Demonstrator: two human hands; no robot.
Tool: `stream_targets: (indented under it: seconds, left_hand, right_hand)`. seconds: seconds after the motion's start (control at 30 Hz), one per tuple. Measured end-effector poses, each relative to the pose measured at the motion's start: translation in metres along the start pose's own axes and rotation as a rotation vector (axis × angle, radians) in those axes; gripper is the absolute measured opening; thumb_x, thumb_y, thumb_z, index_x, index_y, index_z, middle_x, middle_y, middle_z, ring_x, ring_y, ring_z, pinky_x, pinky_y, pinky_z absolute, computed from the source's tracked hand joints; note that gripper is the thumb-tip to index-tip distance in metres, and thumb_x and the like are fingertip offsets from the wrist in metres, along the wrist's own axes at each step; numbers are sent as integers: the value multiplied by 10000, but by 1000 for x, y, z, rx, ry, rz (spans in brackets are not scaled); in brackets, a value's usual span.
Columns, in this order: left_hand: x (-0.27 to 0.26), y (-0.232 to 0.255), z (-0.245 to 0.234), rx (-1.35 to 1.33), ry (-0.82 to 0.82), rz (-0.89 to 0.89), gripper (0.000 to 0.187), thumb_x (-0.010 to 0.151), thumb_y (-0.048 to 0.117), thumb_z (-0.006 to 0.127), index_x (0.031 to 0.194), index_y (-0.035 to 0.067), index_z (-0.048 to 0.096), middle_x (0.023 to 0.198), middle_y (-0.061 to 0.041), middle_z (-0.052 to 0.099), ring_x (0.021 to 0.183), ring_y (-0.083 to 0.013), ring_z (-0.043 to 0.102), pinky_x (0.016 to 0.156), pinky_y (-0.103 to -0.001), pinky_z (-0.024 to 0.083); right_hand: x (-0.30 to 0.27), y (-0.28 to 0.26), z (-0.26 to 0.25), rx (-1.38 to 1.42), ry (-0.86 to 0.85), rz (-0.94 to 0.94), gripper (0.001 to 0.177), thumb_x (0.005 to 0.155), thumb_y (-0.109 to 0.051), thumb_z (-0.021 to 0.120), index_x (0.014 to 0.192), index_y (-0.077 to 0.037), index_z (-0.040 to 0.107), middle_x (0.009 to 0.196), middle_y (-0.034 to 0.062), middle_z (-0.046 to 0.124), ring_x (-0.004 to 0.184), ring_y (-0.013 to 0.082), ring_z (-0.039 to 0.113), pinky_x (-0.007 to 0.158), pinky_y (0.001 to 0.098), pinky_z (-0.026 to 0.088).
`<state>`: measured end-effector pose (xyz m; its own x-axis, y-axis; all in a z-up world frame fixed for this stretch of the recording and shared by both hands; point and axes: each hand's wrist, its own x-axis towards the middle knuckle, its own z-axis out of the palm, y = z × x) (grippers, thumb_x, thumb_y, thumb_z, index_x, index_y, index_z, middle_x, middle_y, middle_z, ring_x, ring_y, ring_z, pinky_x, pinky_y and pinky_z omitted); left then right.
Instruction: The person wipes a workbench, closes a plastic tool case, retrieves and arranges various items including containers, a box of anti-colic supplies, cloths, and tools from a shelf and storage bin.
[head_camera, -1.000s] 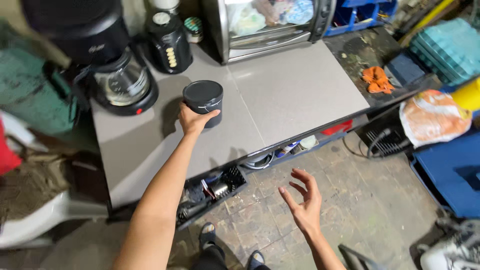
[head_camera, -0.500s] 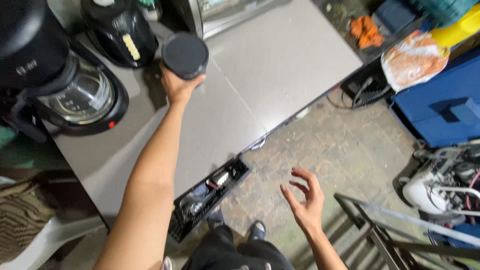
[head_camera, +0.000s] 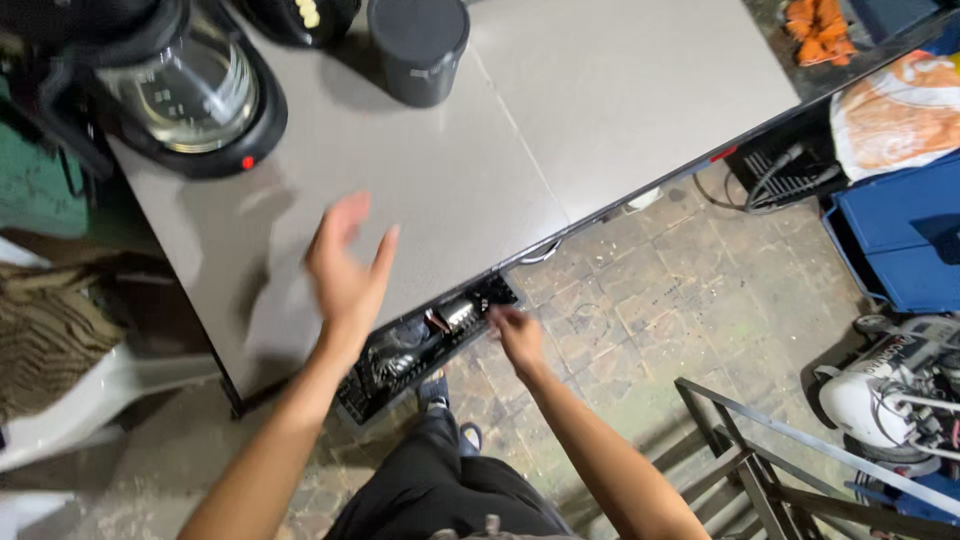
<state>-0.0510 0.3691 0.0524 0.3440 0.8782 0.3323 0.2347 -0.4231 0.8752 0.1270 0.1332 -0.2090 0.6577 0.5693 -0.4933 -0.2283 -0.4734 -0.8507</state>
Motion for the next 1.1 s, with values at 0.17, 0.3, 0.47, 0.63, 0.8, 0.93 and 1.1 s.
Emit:
stream_targets:
  seconds: [0.17, 0.3, 0.47, 0.63, 0.8, 0.93, 1.1]
  left_hand:
    - [-141, 51, -62, 18, -6, -313, 247, 942, 86, 743, 1171, 17, 683, 1079, -84, 766, 975, -153, 738, 874, -301, 582]
    - [-211, 56, -85, 44, -84, -548, 292, 888, 91, 732, 1172, 36, 697, 1077, -55, 781, 946, -142, 766, 820, -296, 626]
    - [-246, 54, -100, 2, -61, -632, 291, 891, 59, 704, 1177, 9, 678, 1140, -94, 772, 986, -171, 755, 836, -321, 602]
    - [-259, 63, -93, -68, -109, -594, 292, 893, 60, 694, 1180, 14, 666, 1157, -71, 776, 1004, -152, 759, 830, -295, 604]
    - [-270, 70, -69, -155, -197, -612, 250, 901, 59, 698, 1147, 14, 687, 1109, -64, 797, 932, -130, 766, 729, -283, 589]
    - [-273, 71, -49, -180, -336, -694, 224, 913, 84, 688, 1130, 32, 717, 1016, -65, 826, 860, -116, 766, 676, -267, 594]
    - [-283, 48, -22, -53, -489, -771, 258, 889, 176, 709, 1116, 54, 704, 1049, -32, 811, 819, -130, 793, 650, -289, 605]
  right_hand:
    - [96, 12, 54, 797, -268, 165, 369, 1083, -392, 583, 895, -76, 610, 718, 7, 542, 636, 137, 507, 571, 301, 437]
    - [124, 12, 80, 661, -189, 281, 285, 942, -396, 577, 944, -115, 623, 805, 42, 620, 758, 187, 600, 644, 362, 520]
    - [112, 17, 85, 536, -154, 118, 444, 879, -467, 661, 1053, -60, 629, 959, 30, 675, 827, 166, 630, 677, 372, 541]
    - [85, 2, 37, 385, -131, 70, 554, 894, -414, 755, 1177, 56, 682, 1040, 83, 702, 864, 194, 598, 707, 348, 425]
    - [35, -45, 4, 359, -75, 53, 559, 807, -301, 822, 1197, 77, 689, 1140, 108, 745, 1025, 214, 705, 886, 319, 532]
    - [-2, -51, -18, 281, 21, 184, 508, 786, -332, 754, 1172, 0, 766, 1134, 119, 737, 974, 250, 678, 805, 372, 491]
    - [-58, -1, -70, 441, 9, 234, 463, 823, -295, 669, 1180, -13, 751, 1145, 149, 736, 992, 297, 715, 838, 446, 603]
